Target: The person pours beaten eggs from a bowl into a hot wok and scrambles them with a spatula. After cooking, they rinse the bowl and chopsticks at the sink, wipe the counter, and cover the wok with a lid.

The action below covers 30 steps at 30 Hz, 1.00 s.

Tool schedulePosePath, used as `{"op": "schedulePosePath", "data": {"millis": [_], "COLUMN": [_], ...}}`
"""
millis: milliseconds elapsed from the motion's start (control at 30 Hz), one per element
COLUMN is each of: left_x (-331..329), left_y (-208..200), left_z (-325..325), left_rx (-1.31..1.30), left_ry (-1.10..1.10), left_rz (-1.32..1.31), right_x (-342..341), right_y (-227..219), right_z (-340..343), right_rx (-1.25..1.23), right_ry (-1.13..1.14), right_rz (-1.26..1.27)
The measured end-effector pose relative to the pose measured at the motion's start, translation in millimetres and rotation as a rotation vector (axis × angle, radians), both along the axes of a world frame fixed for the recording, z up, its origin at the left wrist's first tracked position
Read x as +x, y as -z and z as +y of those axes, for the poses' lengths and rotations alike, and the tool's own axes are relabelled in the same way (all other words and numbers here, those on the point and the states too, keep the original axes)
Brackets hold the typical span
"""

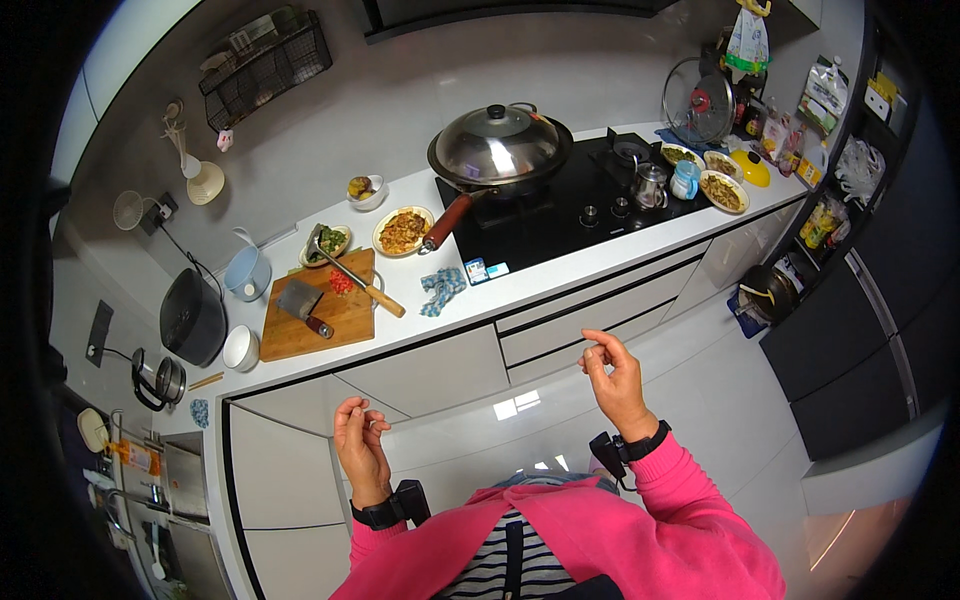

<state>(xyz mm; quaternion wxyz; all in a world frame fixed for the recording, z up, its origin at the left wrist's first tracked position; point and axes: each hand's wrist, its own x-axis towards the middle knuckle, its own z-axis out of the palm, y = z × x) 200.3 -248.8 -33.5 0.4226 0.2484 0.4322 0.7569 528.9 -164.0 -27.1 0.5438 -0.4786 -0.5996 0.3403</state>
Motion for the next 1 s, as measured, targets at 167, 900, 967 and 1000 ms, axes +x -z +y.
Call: {"op": "schedulePosePath", "data": {"millis": [167,900,967,1000], "left_x": [0.5,1.8,2.0,2.0], "left_y": [-0.1,1.2,1.4,1.5], "left_z": [-0.2,1.0,0.9,0.8], "left_rx": [-0.014,-0.004,-0.001,0.000], "left_ry": [0.000,0.009,0.013,0.014], "left_rz": [0.002,-0.004,-0.005,-0.006], "right_x": [-0.3,-1.3,-1.2,-1.1], "right_y": [1.9,-1.0,-1.7,-2.0], "right_z": [-0.3,-4.7,-4.9,-5.0], "right_rx": [0.020,-0.003,-0.001,-0.002], "right_ry": [-0.002,-0.004,-0.005,-0.005], "right_rz": [-0.010,-0.012,-0.015,-0.015]}}
